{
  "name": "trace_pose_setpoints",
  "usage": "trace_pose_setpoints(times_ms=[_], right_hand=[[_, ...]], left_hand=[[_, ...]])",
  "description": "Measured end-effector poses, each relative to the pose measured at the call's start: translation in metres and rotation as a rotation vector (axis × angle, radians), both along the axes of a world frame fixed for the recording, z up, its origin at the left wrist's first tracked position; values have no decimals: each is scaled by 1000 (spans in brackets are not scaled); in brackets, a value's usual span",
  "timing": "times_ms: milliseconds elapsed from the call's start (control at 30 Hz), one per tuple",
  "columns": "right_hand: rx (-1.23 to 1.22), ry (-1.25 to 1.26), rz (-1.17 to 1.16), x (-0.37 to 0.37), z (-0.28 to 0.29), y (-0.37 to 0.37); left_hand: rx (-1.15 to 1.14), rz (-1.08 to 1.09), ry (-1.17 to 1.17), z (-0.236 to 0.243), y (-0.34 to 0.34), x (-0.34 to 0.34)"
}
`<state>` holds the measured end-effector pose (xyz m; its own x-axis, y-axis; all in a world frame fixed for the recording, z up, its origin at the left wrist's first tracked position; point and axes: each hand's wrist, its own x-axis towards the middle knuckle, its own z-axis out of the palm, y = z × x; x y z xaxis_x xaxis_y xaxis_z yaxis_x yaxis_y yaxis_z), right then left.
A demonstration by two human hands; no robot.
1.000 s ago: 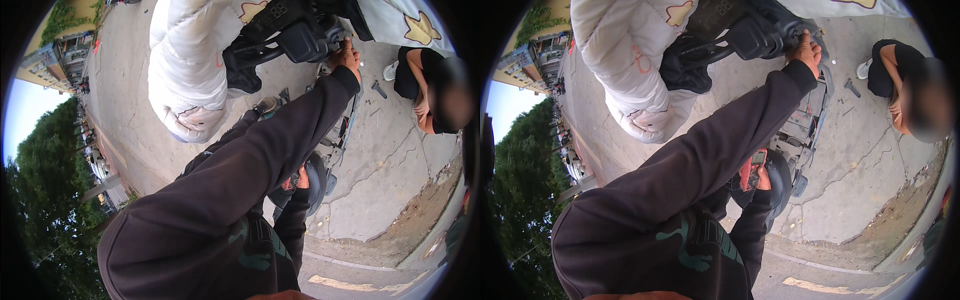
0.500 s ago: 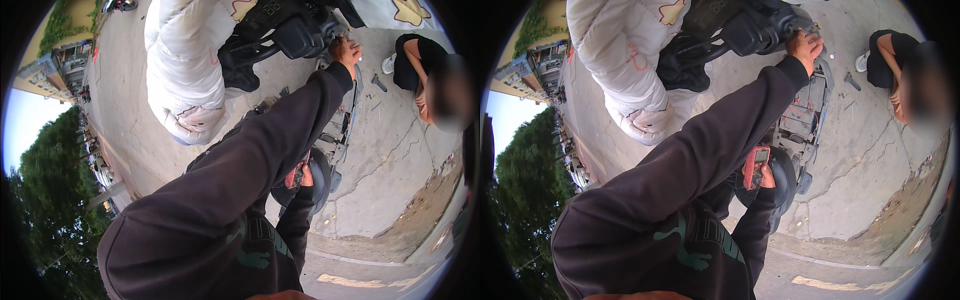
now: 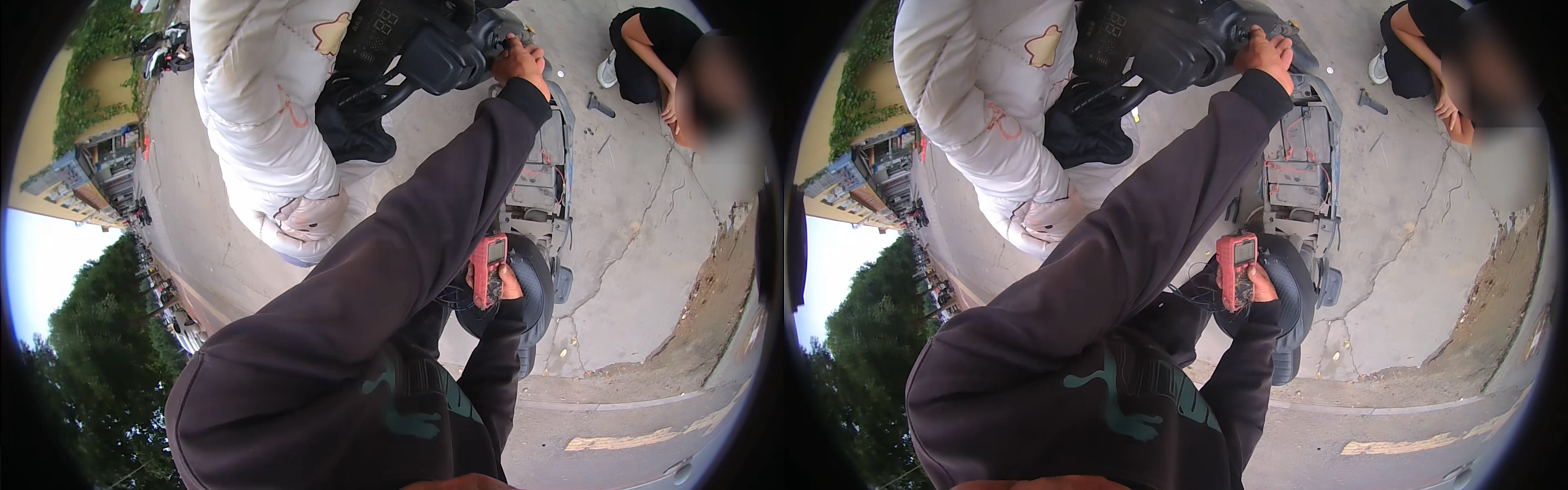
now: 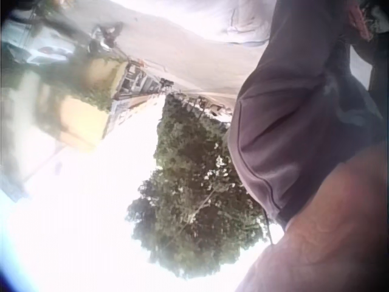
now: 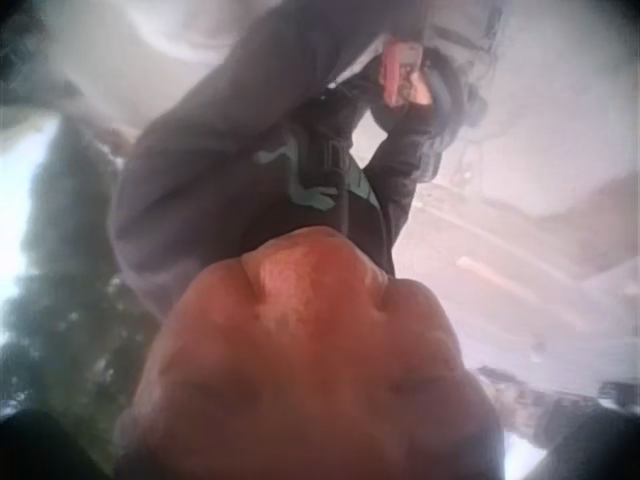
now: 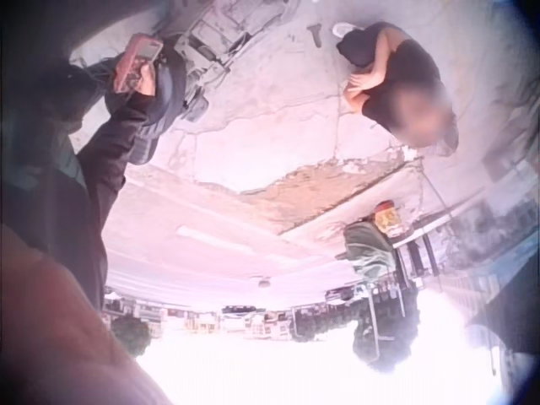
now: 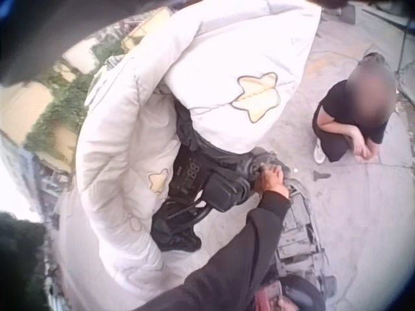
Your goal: The person uses a multimeter to test the battery terminals of an electric scooter, then uses a screwdriver to tighten connections. They insert a key into the ignition and attempt to start the scooter while another person holds it steady.
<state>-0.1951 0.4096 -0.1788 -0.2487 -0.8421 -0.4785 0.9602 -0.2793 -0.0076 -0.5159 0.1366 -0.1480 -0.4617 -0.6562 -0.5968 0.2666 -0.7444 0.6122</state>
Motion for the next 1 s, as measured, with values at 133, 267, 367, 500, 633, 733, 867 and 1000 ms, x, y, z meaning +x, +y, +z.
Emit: trace_pose_setpoints(times_ms=[133, 267, 367, 500, 633, 733, 867, 1000], right_hand=[[-130, 69, 95, -5, -12, 4], [-115, 54, -5, 1, -12, 1], [-95, 89, 40, 0, -12, 8], [-109, 84, 6, 2, -19, 12], [-3, 133, -45, -1, -6, 9], [39, 171, -2, -2, -2, 10], [351, 418, -126, 13, 21, -40], [1073, 806, -27, 67, 0, -112]], left_hand=[[-38, -29, 117, -41, -19, -4], [-261, -236, -10, 6, 9, 13], [-404, -372, 28, 9, 19, 49], [-403, -583, -83, -20, 29, 128], [-263, -684, -315, -57, 37, 210], [-156, -906, -332, -62, 49, 284], [16, -1097, -183, -59, 41, 370], [129, -1208, -108, -55, 2, 411]])
